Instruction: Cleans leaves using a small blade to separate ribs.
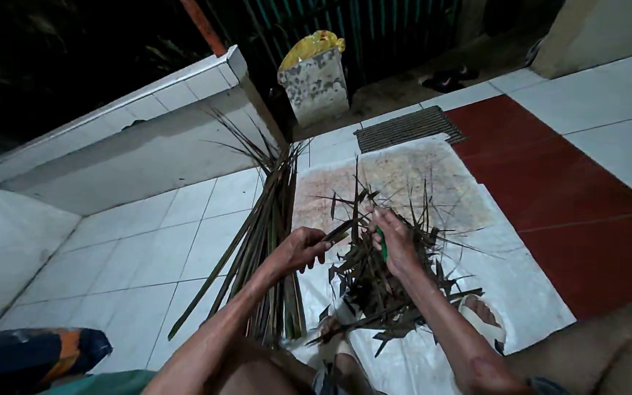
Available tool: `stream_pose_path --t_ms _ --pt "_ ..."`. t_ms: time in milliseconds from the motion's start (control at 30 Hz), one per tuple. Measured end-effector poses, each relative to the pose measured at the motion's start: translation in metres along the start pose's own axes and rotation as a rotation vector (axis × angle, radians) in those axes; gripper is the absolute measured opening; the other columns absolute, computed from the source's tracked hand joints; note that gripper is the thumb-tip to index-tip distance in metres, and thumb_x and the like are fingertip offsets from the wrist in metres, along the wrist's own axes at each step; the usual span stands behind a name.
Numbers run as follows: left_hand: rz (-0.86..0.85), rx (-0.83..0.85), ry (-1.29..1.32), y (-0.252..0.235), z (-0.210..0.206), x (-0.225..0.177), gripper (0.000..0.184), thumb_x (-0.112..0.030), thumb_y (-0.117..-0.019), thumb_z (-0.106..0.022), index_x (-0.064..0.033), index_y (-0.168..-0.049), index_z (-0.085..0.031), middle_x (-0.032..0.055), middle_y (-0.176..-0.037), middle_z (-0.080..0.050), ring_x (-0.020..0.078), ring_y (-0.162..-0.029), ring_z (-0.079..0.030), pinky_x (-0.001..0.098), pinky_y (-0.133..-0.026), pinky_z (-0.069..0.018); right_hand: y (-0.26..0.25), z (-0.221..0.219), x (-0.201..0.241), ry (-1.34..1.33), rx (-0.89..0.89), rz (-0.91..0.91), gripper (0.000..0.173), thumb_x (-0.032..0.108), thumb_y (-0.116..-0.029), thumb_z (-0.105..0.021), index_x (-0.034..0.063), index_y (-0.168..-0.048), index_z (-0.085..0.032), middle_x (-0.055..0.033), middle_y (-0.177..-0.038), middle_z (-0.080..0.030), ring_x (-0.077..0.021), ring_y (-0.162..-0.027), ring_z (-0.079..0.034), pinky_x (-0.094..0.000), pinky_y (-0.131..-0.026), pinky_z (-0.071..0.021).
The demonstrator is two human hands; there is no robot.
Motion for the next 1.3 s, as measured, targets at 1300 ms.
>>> stream_pose_path --t_ms 1300 --pt "-0.036 -0.364 -0.612 -0.004 0.007 -0.031 0.025 -0.022 -0.1040 -0.055 -0.0108 -0.100 -0.077 0.0069 -0.081 -0.072 0.0222 -0.077 -0.069 0.0454 -0.076 -0.0555 0.035 -0.050 -0.008 0.680 0.055 0.035 0.038 0.038 -0.1066 -0.052 0.0185 -0.134 -0.069 -0.0057 -0.100 -0.074 -0.0162 -0.086 -0.068 -0.0398 -0.083 -0.0557"
Point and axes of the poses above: each hand's wrist, its own y-axis away from the middle knuckle, its own z-axis out of the back of the hand, x = y × z, the point moved 8 cm from there along -y, towards the middle knuckle
